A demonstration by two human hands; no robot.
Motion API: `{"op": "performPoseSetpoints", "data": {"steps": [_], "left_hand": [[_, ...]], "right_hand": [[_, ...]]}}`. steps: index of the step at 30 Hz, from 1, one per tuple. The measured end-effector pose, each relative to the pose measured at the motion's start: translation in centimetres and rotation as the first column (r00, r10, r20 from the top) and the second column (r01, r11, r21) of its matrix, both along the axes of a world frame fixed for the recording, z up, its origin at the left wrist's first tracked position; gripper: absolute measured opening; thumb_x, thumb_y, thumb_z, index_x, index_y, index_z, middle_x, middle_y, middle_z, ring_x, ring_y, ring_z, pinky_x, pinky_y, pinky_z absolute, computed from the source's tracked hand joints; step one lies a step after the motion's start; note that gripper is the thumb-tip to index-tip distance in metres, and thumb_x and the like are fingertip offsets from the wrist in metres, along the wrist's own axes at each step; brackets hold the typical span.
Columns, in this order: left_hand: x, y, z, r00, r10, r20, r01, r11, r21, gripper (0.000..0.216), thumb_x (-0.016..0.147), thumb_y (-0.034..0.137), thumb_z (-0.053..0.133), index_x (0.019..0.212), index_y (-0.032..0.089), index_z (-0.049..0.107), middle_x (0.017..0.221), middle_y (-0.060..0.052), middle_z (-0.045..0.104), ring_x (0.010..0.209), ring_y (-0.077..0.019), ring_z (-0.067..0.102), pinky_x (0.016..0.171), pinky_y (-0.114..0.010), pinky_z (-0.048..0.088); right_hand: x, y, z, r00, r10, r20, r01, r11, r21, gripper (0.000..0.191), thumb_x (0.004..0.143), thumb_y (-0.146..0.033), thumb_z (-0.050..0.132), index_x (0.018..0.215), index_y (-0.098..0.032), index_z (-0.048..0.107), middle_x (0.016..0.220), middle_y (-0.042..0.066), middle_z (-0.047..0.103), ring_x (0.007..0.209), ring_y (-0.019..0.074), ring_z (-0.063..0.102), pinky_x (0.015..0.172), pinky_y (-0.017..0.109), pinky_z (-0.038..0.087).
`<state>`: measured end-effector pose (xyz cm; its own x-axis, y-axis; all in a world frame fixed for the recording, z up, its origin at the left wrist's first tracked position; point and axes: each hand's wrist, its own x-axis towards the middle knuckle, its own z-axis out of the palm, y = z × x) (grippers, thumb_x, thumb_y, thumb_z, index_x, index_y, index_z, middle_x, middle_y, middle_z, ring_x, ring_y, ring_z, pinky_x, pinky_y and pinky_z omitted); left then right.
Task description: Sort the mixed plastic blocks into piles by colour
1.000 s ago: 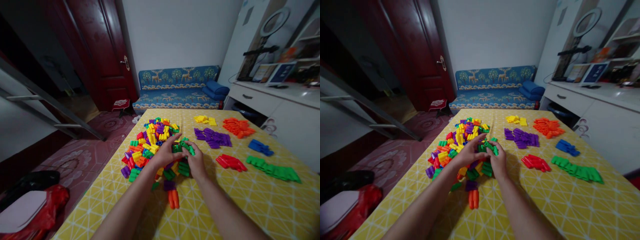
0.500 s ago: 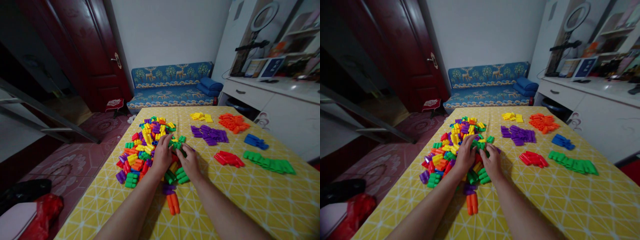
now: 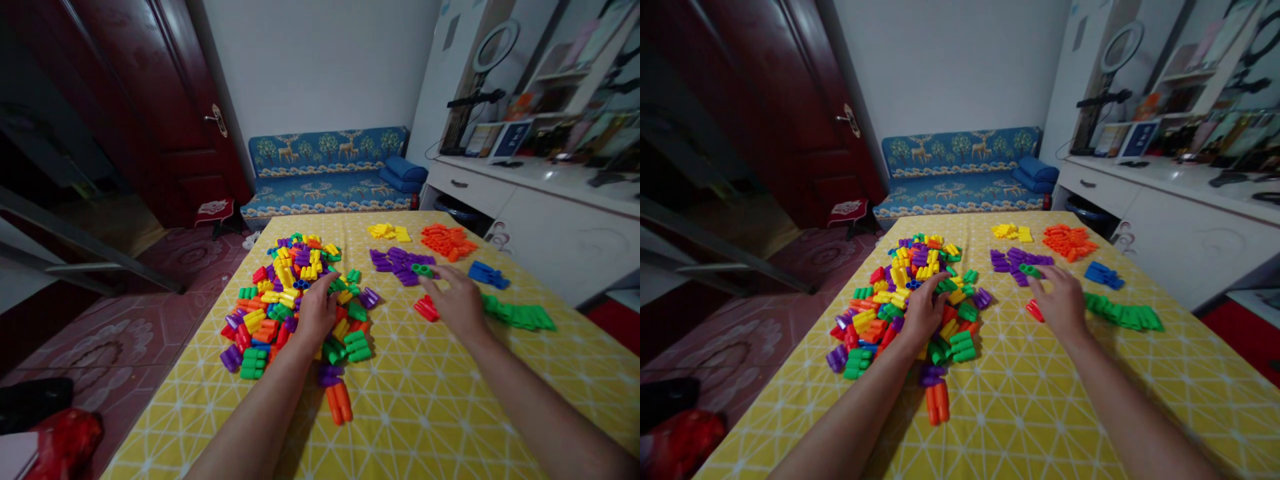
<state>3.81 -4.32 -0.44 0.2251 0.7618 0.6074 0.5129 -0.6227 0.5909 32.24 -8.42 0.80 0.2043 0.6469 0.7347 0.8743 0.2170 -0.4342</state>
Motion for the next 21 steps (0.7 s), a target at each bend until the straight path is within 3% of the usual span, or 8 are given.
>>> {"op": "performPoseSetpoints", "data": {"steps": [3,7,9,13,15,18,21], "left_hand": [[0.1,0.0,-0.1,1.0,-0.01,-0.014,0.01,1.0,-0.003,0.036,0.084,0.008,0.057,0.119,0.019,0.06,0.116,-0.008,0.07,0.11,-0.0223,0.066,0.095,-0.038,0.054],[0.0,-0.1,0.0,1.0,-0.017,-0.024,0.017,1.0,0.001,0.037,0.084,0.009,0.056,0.12,0.019,0.059,0.116,-0.008,0.07,0.11,-0.0223,0.065,0.095,-0.038,0.054],[0.0,-0.1,0.0,0.999,-0.021,-0.026,0.021,1.0,0.005,0.038,0.084,0.009,0.056,0.12,0.02,0.06,0.117,-0.008,0.07,0.11,-0.0219,0.065,0.095,-0.038,0.054],[-0.1,0.0,-0.2,0.999,-0.017,-0.038,0.017,1.0,0.003,0.037,0.085,0.009,0.055,0.12,0.02,0.06,0.117,-0.007,0.07,0.111,-0.0215,0.065,0.096,-0.038,0.053],[-0.1,0.1,-0.3,0.999,-0.018,-0.044,0.018,1.0,0.005,0.038,0.085,0.01,0.055,0.121,0.021,0.06,0.117,-0.007,0.07,0.111,-0.0215,0.065,0.096,-0.038,0.053],[-0.1,0.1,-0.3,0.998,-0.027,-0.052,0.028,1.0,0.007,0.038,0.085,0.01,0.056,0.121,0.02,0.06,0.115,-0.007,0.07,0.11,-0.0217,0.065,0.095,-0.037,0.054],[-0.1,0.0,-0.1,0.998,-0.035,-0.046,0.035,0.999,0.006,0.037,0.085,0.01,0.056,0.12,0.019,0.061,0.114,-0.008,0.07,0.109,-0.0217,0.066,0.094,-0.037,0.054]], "right_hand": [[7.7,-0.7,-0.5,0.934,-0.285,0.218,0.315,0.942,-0.118,0.032,0.083,-0.041,0.054,0.095,-0.017,0.072,0.093,0.016,0.071,0.084,0.0305,0.065,0.073,0.043,0.048],[12.8,-2.6,-1.9,0.828,-0.405,0.387,0.533,0.784,-0.32,0.031,0.077,-0.035,0.055,0.096,-0.019,0.074,0.094,0.018,0.072,0.079,0.0344,0.064,0.064,0.044,0.044],[13.1,-3.3,-2.4,0.824,-0.426,0.374,0.549,0.764,-0.339,0.032,0.072,-0.032,0.055,0.095,-0.023,0.075,0.095,0.014,0.073,0.079,0.0341,0.065,0.064,0.044,0.045],[11.4,-3.5,-2.9,0.875,-0.323,0.359,0.436,0.85,-0.297,0.035,0.08,-0.034,0.05,0.104,-0.025,0.073,0.113,0.011,0.071,0.097,0.0325,0.063,0.081,0.046,0.045],[10.6,-3.3,-3.3,0.886,-0.26,0.384,0.391,0.865,-0.315,0.038,0.084,-0.041,0.049,0.111,-0.025,0.071,0.121,0.011,0.068,0.107,0.0335,0.06,0.089,0.049,0.042],[10.3,-3.0,-4.0,0.876,-0.23,0.423,0.394,0.848,-0.355,0.045,0.085,-0.051,0.049,0.117,-0.025,0.067,0.125,0.011,0.065,0.108,0.036,0.058,0.09,0.055,0.039],[10.8,-3.4,-4.8,0.848,-0.274,0.454,0.454,0.817,-0.355,0.039,0.084,-0.043,0.048,0.109,-0.022,0.069,0.114,0.012,0.069,0.096,0.0351,0.062,0.084,0.054,0.041]]}}
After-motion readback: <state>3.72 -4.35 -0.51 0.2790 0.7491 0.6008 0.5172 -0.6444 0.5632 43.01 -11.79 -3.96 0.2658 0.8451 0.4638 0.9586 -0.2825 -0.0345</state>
